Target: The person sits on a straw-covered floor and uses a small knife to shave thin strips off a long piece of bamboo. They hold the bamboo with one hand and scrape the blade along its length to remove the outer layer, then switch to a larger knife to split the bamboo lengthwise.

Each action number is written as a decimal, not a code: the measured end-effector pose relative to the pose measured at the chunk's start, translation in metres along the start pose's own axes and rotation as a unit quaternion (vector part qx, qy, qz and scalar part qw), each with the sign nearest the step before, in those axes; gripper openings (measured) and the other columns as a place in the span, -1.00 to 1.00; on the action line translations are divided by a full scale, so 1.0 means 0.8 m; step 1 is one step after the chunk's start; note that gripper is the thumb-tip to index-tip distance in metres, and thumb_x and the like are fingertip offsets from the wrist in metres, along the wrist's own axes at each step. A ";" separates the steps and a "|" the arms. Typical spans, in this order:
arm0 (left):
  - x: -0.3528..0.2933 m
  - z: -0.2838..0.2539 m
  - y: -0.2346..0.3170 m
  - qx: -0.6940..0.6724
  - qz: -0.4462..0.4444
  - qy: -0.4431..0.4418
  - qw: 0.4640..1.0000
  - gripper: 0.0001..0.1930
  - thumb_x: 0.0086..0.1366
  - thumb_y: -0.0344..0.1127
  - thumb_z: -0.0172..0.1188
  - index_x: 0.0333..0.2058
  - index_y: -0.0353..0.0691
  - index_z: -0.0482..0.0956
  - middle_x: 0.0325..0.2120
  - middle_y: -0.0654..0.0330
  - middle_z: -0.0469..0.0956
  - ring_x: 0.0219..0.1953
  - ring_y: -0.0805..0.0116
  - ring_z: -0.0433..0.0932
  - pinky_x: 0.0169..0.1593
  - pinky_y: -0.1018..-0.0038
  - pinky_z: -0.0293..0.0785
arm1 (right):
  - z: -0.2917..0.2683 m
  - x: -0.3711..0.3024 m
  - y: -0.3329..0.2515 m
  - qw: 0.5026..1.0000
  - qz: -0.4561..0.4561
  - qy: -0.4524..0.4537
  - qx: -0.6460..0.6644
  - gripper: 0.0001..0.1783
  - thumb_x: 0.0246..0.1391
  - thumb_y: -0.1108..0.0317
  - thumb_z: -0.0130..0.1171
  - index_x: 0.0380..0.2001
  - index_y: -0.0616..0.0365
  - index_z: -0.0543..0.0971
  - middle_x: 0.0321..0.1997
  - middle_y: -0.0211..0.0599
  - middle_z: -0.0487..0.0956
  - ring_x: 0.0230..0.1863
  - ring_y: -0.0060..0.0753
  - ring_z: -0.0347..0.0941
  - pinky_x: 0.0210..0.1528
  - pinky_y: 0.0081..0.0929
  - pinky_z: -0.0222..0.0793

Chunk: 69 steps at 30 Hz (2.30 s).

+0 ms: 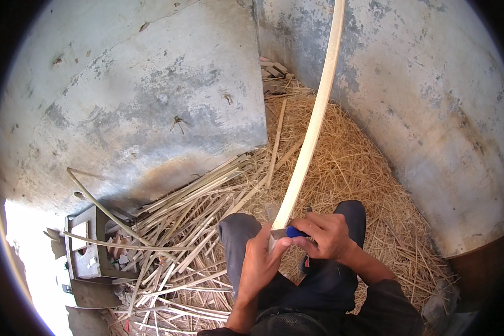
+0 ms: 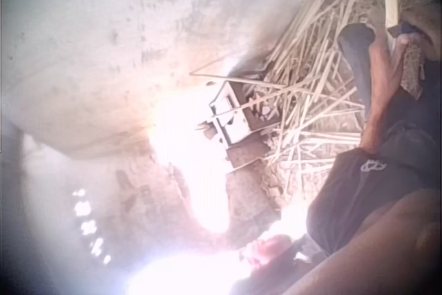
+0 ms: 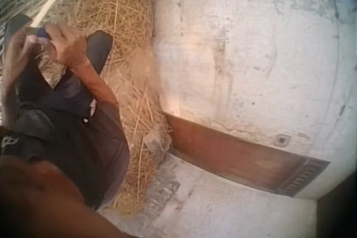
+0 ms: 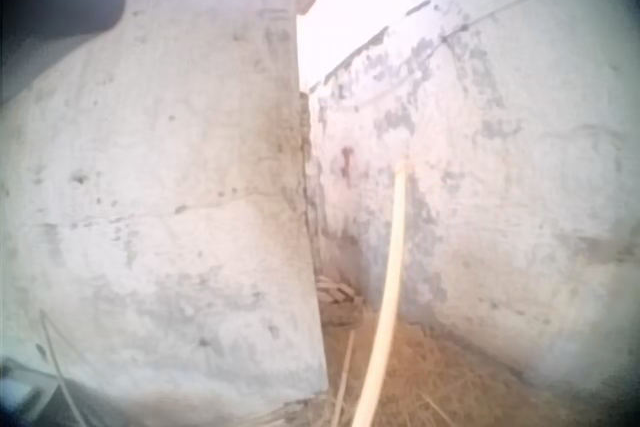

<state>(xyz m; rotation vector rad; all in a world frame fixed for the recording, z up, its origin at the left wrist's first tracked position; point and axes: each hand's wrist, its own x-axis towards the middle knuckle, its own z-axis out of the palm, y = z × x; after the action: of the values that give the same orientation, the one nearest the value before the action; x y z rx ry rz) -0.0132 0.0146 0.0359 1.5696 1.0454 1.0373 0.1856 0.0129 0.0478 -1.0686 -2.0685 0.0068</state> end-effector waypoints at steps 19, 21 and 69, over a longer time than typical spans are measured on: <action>-0.014 0.002 0.004 0.123 -0.054 -0.015 0.991 -0.63 0.51 -0.10 0.15 -0.18 -0.40 0.46 -0.55 -0.27 0.54 -0.37 -0.40 0.55 -0.39 0.05 0.41 | -0.020 0.009 0.025 0.995 0.028 0.035 -0.093 -0.64 0.18 -0.01 0.35 -0.27 0.07 0.66 -0.56 -0.37 0.52 -0.66 -0.32 0.47 -0.62 -0.41 0.32; -0.014 0.002 0.005 0.122 -0.062 -0.012 0.990 -0.63 0.51 -0.11 0.15 -0.22 -0.39 0.45 -0.56 -0.28 0.53 -0.38 -0.41 0.54 -0.39 0.03 0.40 | -0.020 0.009 0.027 0.995 0.025 0.030 -0.088 -0.61 0.20 -0.03 0.32 -0.30 0.12 0.65 -0.56 -0.32 0.53 -0.65 -0.26 0.46 -0.61 -0.36 0.32; -0.127 -0.044 -0.044 0.217 -0.149 -0.037 0.964 -0.60 0.49 -0.02 0.15 -0.30 -0.30 0.42 -0.56 -0.33 0.53 -0.40 -0.47 0.53 -0.40 -0.14 0.39 | -0.073 0.084 0.238 0.965 0.155 0.153 -0.148 -0.51 0.35 -0.09 0.17 -0.17 0.17 0.72 -0.49 -0.25 0.66 -0.57 -0.32 0.53 -0.48 -0.37 0.37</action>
<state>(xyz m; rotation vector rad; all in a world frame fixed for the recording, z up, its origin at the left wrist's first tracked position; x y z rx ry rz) -0.0797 -0.0669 -0.0057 1.7062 1.4756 0.5612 0.3317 0.1630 0.0666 -1.4684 -1.6417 -0.3009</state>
